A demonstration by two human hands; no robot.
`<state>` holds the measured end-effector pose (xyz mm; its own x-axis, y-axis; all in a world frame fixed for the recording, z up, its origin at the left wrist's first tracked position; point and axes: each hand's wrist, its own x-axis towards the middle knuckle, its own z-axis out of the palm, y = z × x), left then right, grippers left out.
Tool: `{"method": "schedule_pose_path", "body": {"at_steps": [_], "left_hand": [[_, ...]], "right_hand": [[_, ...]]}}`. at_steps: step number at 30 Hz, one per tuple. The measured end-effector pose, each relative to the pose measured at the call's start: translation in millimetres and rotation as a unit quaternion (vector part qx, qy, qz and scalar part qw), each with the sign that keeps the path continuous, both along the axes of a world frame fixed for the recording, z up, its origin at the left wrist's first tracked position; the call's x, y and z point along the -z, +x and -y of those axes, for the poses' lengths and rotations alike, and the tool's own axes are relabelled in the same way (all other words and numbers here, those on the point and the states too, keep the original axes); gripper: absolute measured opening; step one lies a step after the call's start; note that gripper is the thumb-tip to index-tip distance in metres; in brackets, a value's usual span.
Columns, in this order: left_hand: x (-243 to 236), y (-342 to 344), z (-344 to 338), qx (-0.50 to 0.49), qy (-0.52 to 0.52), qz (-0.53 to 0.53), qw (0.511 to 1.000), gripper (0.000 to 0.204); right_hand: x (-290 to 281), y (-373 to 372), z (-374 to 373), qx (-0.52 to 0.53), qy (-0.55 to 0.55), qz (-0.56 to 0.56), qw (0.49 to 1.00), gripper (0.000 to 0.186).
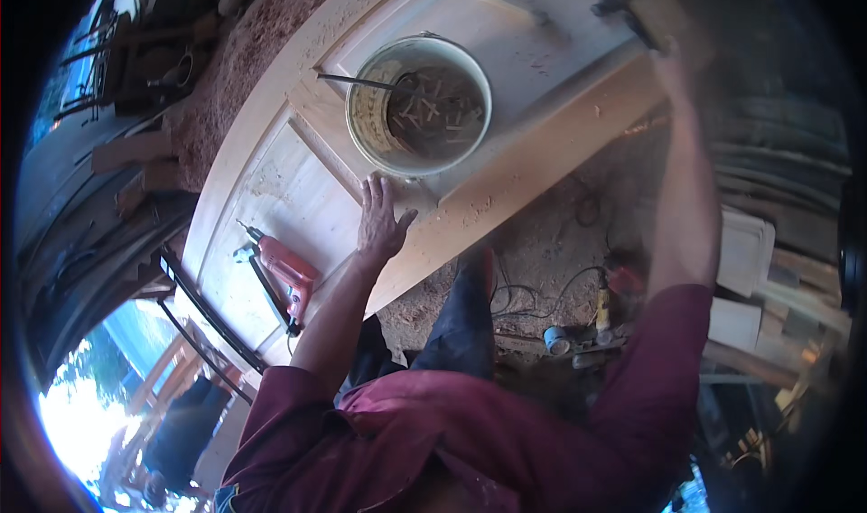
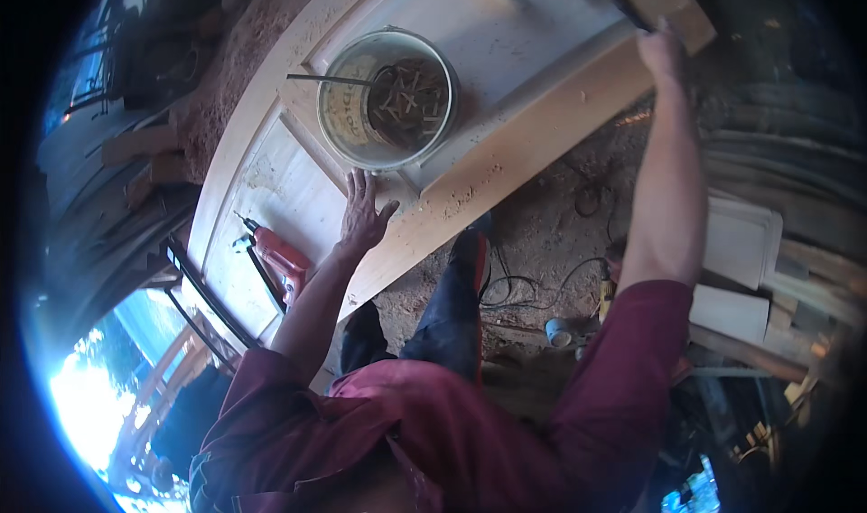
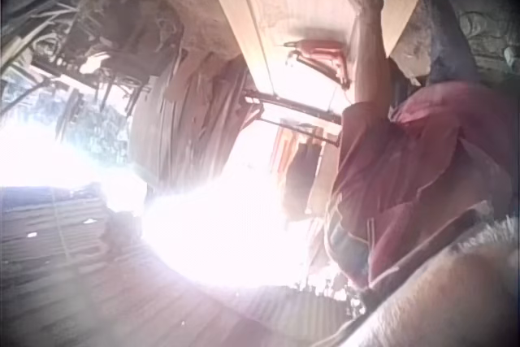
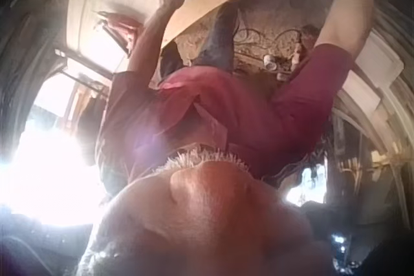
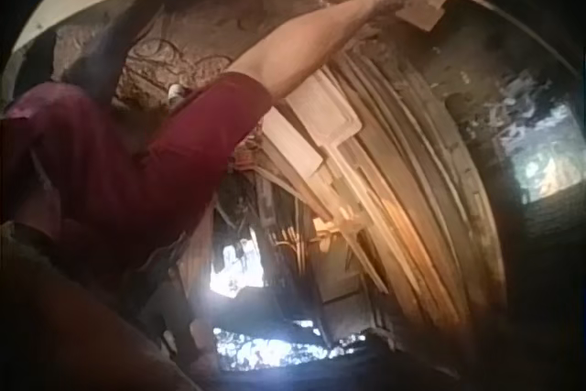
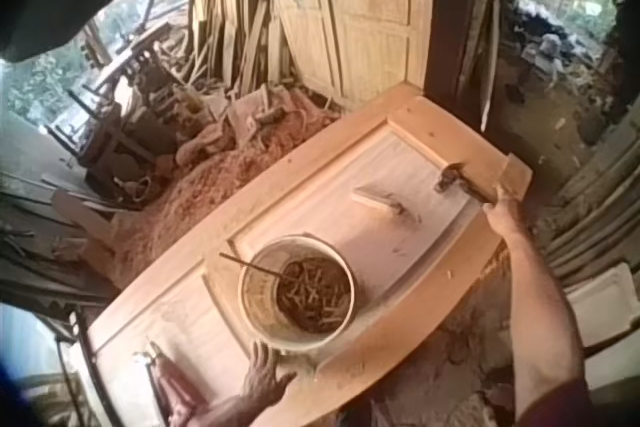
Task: The person assembles wood panels using a hammer and a power drill. They pick up wooden dowels or plugs from a bucket, hammer them into pre-drilled holes in the wood frame, and then use a drill to secure a small wooden block.
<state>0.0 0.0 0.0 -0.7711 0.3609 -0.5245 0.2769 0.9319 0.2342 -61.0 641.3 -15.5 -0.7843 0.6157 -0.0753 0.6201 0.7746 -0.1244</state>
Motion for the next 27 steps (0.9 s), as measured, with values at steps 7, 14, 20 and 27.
{"method": "schedule_pose_path", "body": {"at_steps": [7, 14, 20, 27], "left_hand": [[-6.8, -16.9, -36.8, 0.006, -0.013, 0.010, 1.000, 0.089], [-7.0, -8.5, -34.9, -0.003, -0.038, 0.008, 0.999, 0.086], [-5.4, -33.5, -54.7, -0.050, 0.033, 0.005, 0.998, 0.086], [-120.8, -60.7, -101.1, -0.409, 0.353, -0.031, 0.841, 0.070]], "right_hand": [[93.0, 1.0, -94.9, -0.009, 0.067, 0.035, 0.997, 0.071], [71.9, -25.0, -50.1, -0.046, 0.052, 0.202, 0.977, 0.051], [66.5, 94.6, 13.8, 0.086, -0.173, -0.117, 0.974, 0.036], [-26.6, 311.9, 264.9, 0.296, -0.398, -0.175, 0.851, 0.034]]}}
